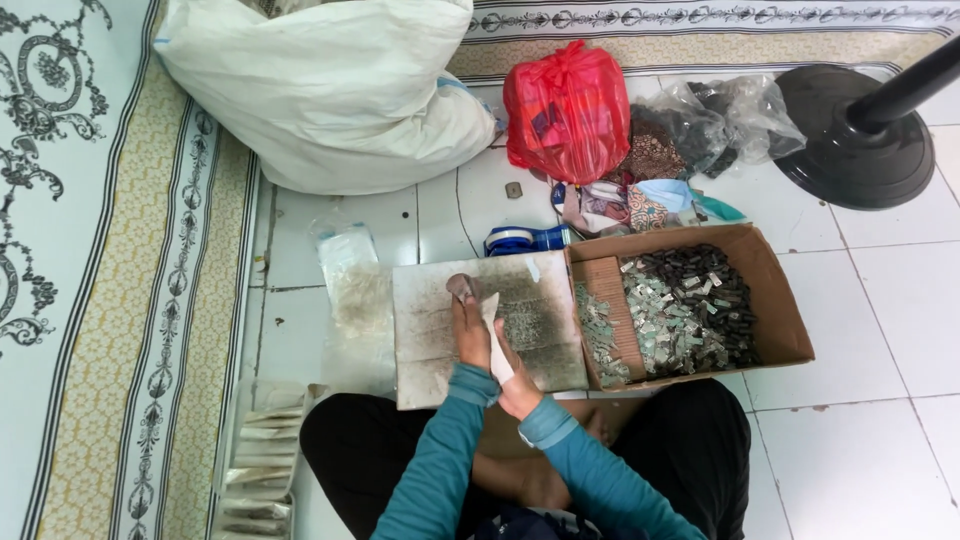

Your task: The person sits on the floor and packs small metallic components from a cardboard box into clear plastic bags. They seal each bag with tape and place it aside, repeating the process with multiple bags.

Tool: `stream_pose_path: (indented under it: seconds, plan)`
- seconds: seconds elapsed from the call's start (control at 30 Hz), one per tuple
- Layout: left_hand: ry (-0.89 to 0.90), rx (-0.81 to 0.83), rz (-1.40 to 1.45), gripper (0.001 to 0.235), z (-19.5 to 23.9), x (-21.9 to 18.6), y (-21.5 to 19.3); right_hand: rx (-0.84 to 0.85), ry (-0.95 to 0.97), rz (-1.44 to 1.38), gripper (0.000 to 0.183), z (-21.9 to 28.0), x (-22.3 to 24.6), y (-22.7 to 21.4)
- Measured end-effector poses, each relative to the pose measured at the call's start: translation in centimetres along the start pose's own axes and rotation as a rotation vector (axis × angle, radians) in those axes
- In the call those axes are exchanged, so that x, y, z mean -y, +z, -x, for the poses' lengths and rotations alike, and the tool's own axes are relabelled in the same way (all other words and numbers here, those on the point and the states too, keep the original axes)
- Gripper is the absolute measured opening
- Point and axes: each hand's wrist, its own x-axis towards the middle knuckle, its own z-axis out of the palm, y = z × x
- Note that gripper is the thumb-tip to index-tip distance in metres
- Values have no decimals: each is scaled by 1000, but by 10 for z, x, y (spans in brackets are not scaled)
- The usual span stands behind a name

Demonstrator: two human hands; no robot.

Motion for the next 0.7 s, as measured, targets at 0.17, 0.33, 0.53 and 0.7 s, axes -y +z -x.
stream_pose_path:
  seconds: [0.17,0.33,0.53,0.7]
  plan:
    - [-1,109,-98,66,5,25,18,-11,-3,-19,90,15,19,1]
    - [101,-178,-234,52,-62,86,28,-3,-43,-21,94,-3,29,-20]
    - [223,-277,-270,40,-121,82,32,148,-204,62,92,-25,5,-83]
    - [532,-447,-282,32,-205,65,19,256,-228,288,79,11,24,-127]
